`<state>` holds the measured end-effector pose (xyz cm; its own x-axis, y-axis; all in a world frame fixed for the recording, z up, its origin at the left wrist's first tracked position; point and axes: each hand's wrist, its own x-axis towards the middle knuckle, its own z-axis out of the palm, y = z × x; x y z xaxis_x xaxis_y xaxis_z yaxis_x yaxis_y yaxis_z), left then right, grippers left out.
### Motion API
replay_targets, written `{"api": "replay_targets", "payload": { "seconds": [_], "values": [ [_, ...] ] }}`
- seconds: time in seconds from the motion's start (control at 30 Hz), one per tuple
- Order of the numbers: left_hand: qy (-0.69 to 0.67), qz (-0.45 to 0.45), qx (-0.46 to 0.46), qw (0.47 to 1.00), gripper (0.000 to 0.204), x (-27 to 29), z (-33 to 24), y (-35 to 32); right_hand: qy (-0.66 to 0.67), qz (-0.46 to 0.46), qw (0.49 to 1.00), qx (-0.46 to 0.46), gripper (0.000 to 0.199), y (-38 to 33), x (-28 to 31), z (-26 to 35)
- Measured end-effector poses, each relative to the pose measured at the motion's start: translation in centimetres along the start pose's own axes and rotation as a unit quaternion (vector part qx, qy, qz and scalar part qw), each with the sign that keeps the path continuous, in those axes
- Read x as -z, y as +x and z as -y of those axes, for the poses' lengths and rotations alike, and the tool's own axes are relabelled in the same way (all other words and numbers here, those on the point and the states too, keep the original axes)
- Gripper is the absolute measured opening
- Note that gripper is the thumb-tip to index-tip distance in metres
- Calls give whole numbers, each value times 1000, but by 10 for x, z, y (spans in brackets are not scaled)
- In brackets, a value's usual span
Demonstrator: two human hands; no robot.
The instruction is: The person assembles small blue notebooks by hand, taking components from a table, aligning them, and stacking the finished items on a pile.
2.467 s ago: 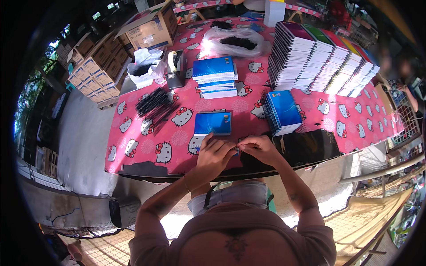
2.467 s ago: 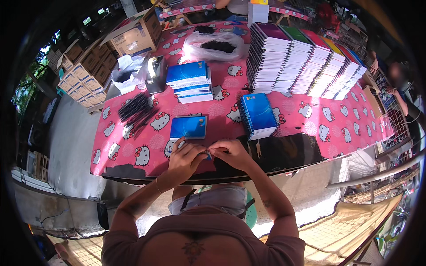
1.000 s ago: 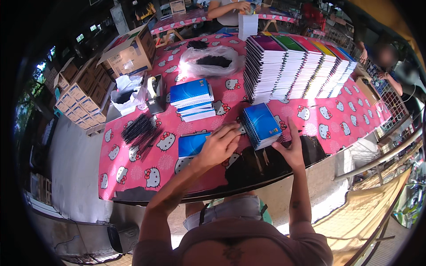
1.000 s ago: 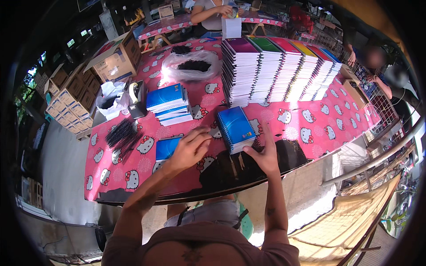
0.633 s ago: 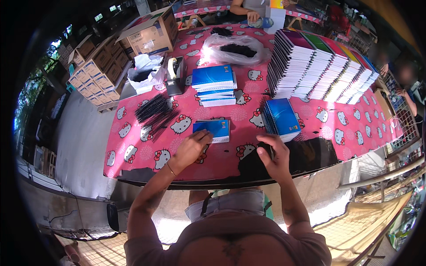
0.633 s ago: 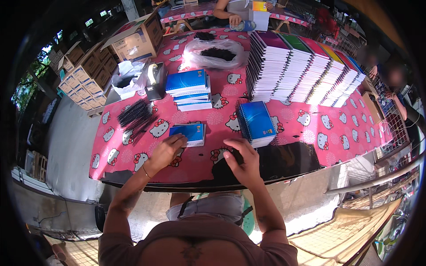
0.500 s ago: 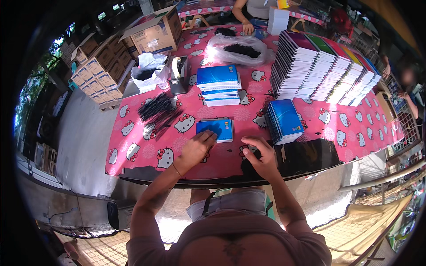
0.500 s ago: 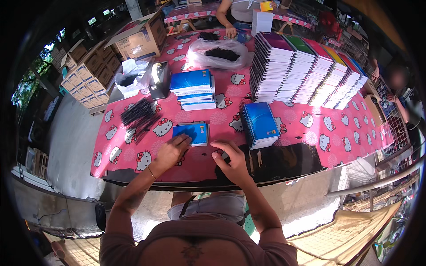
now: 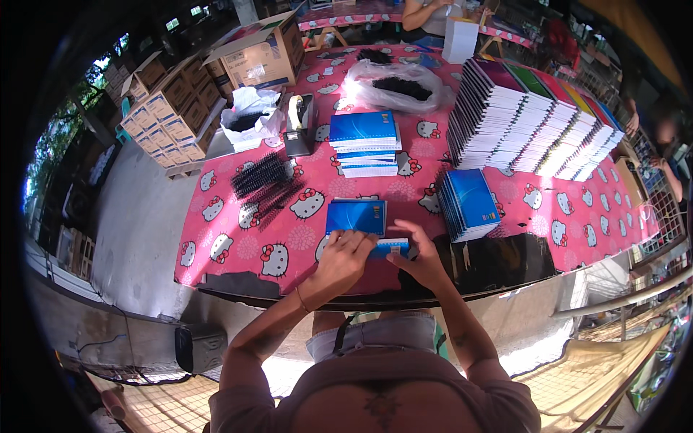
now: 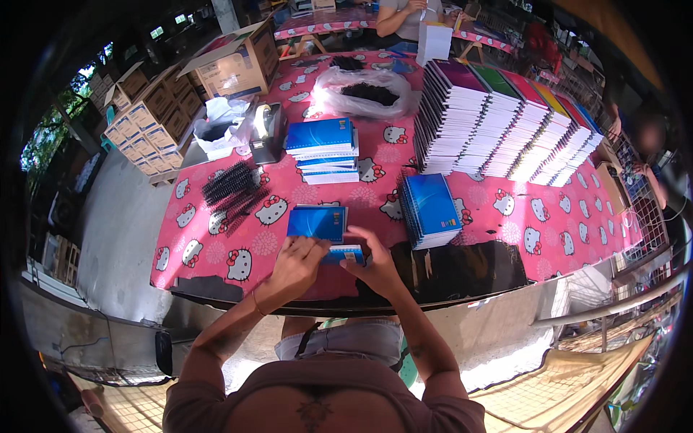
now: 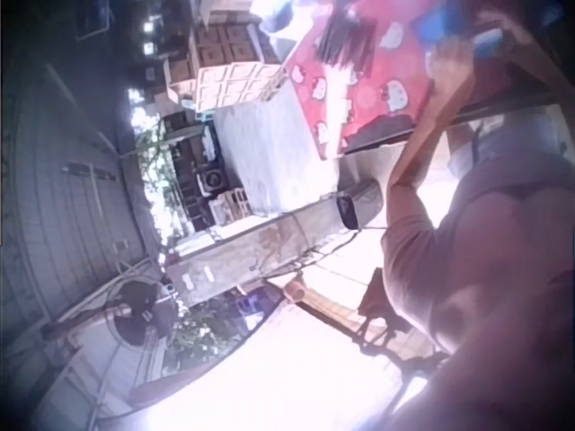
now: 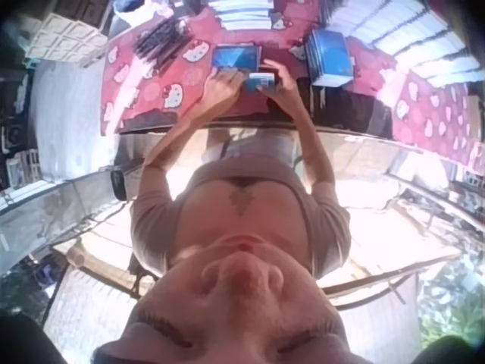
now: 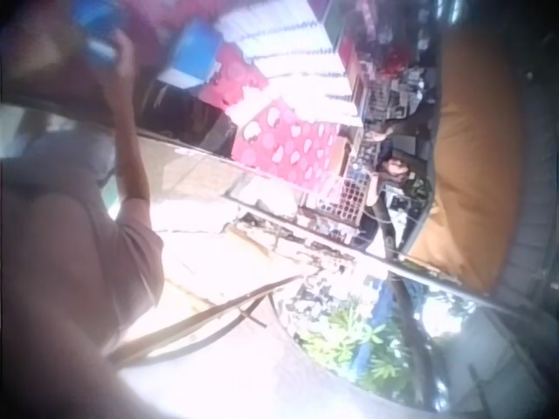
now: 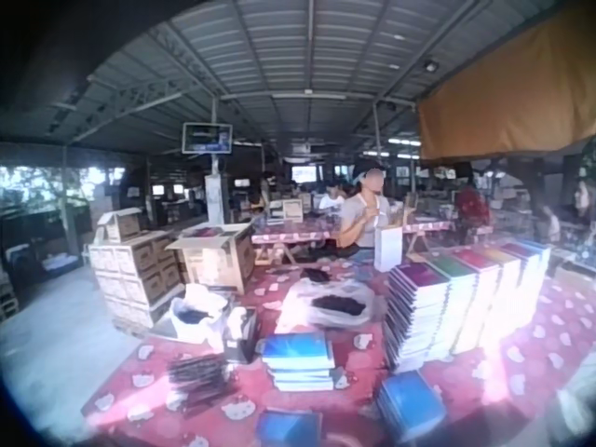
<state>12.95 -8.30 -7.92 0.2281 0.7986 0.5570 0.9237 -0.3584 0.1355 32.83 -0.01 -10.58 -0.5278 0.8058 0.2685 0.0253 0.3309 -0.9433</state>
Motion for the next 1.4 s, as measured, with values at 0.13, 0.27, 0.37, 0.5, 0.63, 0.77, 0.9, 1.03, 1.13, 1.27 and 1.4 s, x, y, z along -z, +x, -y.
{"api": "replay_targets", "payload": {
  "seconds": [0.13,0.27,0.37,0.5,0.63,0.77,0.9,1.03,1.13,1.27,1.4],
  "values": [
    [-65,-11,64,996,34,2,-17,-8,24,55,998,-4,31,-11,-8,-25],
    [-133,-97,137,977,30,-10,-11,-11,26,22,999,-15,26,-16,-12,-25],
    [-53,-184,251,949,26,0,69,6,49,40,994,-92,27,-16,-3,-31],
    [188,-54,237,952,25,-16,180,-33,41,24,999,5,30,-11,-13,-22],
    [136,-104,212,962,28,-16,175,-27,62,80,994,-45,33,-9,-9,-15],
    [104,-175,208,957,27,9,125,-11,66,91,990,-82,32,-9,-12,-23],
    [-91,-72,268,956,26,31,54,-29,70,95,986,-121,31,-9,-11,-24],
    [-221,-54,250,941,23,35,13,-51,35,95,991,-86,31,-8,-12,-23],
    [-255,-90,243,932,23,31,9,-47,39,93,992,-79,31,-9,-13,-24],
    [-252,-105,264,925,15,22,14,-52,47,90,993,-62,30,-9,-14,-25],
    [-311,-90,268,907,14,19,22,-51,39,82,995,-45,30,-9,-15,-29]
  ]
}}
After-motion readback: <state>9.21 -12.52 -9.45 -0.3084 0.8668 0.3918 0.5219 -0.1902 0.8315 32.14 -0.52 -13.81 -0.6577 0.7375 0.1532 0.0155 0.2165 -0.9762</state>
